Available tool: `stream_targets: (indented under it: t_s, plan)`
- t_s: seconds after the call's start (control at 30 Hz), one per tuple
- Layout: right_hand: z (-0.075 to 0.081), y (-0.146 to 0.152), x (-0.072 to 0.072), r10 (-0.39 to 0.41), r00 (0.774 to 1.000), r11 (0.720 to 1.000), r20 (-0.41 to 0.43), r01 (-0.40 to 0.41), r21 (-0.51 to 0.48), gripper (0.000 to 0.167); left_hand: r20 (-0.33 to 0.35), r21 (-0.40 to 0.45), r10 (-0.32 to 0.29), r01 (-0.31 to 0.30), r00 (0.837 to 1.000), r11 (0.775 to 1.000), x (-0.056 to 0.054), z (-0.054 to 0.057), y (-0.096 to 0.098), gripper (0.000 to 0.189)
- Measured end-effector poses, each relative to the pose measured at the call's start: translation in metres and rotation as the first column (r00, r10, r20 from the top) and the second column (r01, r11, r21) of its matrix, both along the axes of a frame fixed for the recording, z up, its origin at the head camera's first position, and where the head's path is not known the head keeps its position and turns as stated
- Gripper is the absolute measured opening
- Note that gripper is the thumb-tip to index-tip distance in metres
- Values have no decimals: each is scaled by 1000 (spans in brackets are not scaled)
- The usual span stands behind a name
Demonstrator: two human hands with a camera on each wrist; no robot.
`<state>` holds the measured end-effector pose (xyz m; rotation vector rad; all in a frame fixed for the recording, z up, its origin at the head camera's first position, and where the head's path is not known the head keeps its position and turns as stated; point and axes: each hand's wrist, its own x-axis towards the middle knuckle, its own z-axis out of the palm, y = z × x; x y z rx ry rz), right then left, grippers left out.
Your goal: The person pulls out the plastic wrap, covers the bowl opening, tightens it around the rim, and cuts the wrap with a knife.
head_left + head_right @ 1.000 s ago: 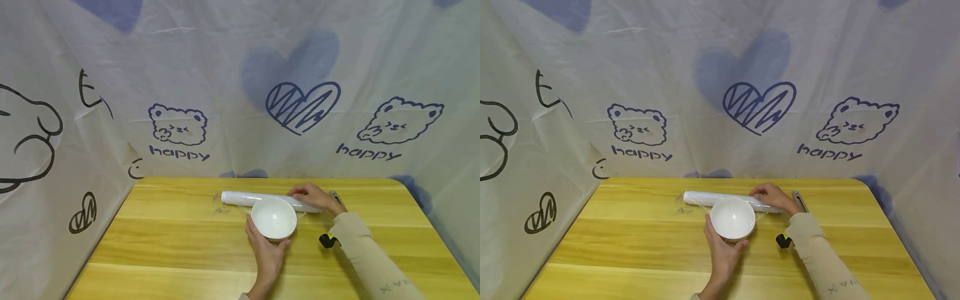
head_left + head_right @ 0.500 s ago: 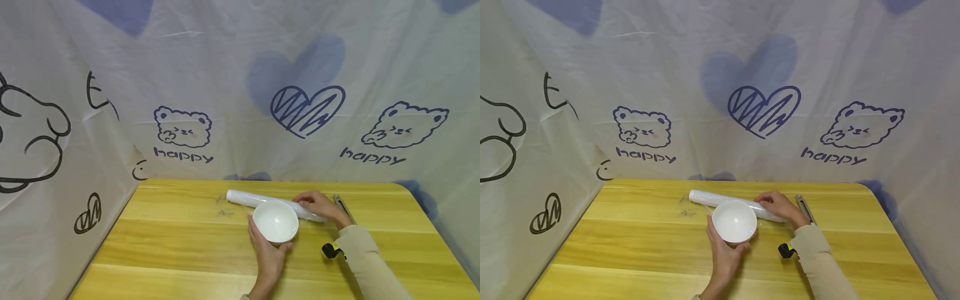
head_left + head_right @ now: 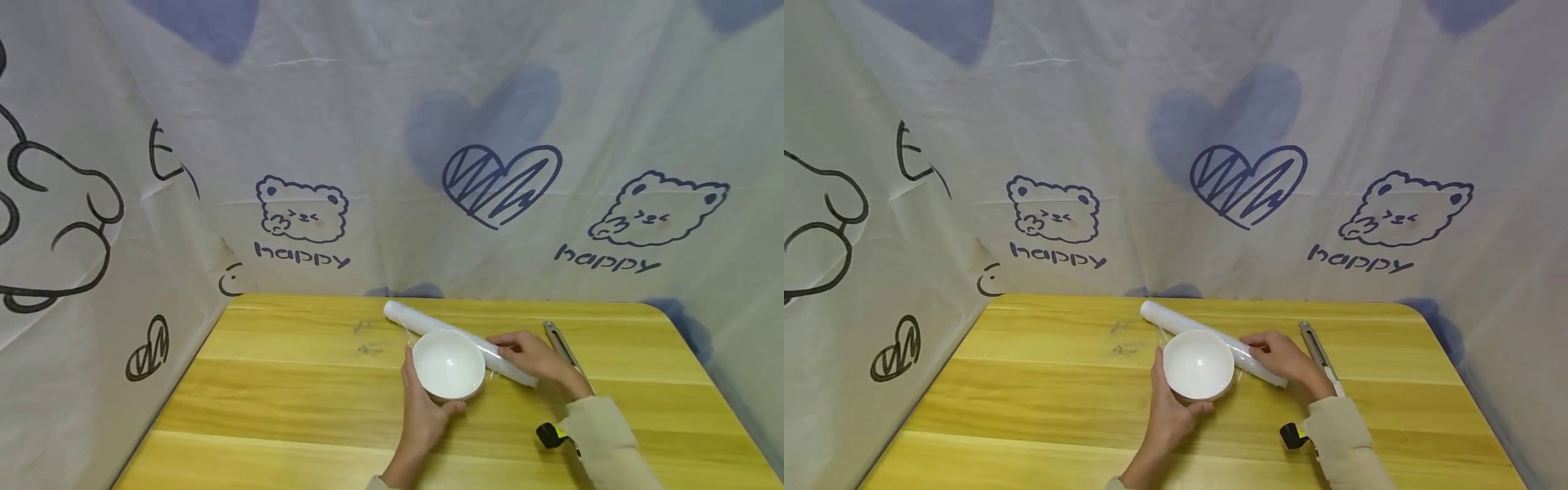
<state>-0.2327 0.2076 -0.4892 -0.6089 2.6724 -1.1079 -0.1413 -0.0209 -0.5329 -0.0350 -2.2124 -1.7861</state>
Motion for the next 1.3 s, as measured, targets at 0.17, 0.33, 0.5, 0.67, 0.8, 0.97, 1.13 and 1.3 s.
stream_targets:
  t_s: [0.17,0.33,0.5,0.67,0.8,0.97,1.13,1.3]
  plan:
    - [1,-1,11,-35,999,999,-2,35,36,33,33,-6,-112,112,993,994,-4,3,-14,134]
    - [4,-3,24,-41,999,999,11,41,28,34,70,9,-218,218,974,976,-10,5,-27,133]
    - [5,-4,35,-69,997,997,31,68,33,36,100,28,-343,342,934,939,-19,7,-42,131]
    - [5,-4,44,-79,996,997,29,78,26,37,154,-2,-458,464,875,886,-33,9,-59,129]
    - [6,-8,52,-120,992,993,38,119,21,37,183,-10,-527,537,830,843,-45,12,-69,128]
    - [5,-18,61,-179,983,984,41,178,23,37,231,-23,-592,612,773,790,-61,18,-81,126]
    - [4,-30,72,-231,972,973,40,231,13,35,300,-50,-611,652,733,757,-74,28,-91,128]
    - [4,-39,82,-272,962,962,6,271,28,31,323,-28,-652,695,686,718,-84,29,-99,127]
